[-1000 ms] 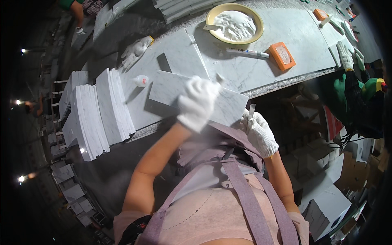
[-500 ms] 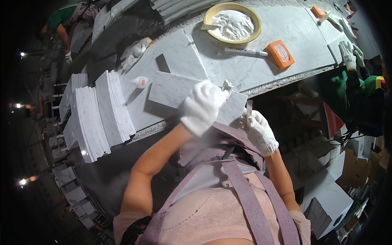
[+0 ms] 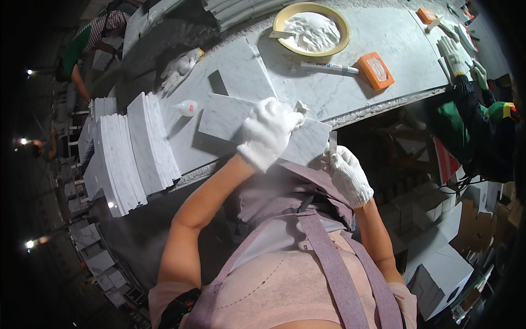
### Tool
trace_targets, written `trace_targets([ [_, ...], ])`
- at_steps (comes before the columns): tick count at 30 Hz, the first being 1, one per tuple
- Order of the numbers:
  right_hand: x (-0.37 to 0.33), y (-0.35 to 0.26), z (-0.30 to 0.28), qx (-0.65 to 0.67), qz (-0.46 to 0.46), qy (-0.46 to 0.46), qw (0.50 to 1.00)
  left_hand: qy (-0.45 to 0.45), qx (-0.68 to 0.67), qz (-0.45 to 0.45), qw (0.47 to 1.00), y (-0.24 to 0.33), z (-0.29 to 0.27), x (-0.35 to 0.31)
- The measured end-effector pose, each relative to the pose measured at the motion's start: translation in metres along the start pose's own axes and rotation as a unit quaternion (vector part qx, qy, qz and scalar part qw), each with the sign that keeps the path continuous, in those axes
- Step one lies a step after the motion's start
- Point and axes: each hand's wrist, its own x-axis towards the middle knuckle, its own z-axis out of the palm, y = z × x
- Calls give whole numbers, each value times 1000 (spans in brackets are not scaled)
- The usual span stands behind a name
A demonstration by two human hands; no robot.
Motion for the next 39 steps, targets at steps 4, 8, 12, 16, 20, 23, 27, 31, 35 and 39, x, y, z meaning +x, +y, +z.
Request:
trace_targets([
  [4,2,2,-1,-21,-3,11,1000,-24,4,-13,1000,-3,0,1],
  [8,3,3,-1,-2,-19,-19,1000,-42,11,-59,997,-5,0,3],
  [12,4,4,0,14,-9,9,1000,-60,-34,-20,997,-4,-2,4],
  [16,2,10,-12,36,-2,-25,999,-95,-121,-86,984,-24,-17,10],
  [20,-9,19,-41,107,12,3,994,-14,-93,-287,953,-84,-35,31],
  [23,-21,25,-63,91,11,9,996,-66,80,-343,934,-131,-40,39],
  [27,-40,29,-80,88,40,34,995,-31,153,-322,934,-148,-18,17],
  [31,-45,31,-90,94,41,58,993,141,173,-278,934,-124,8,-6],
  [35,-30,36,-90,147,-18,22,989,-166,237,-163,943,-45,27,-33],
  [39,-14,37,-79,183,-59,13,981,-296,20,3,955,59,41,-47],
])
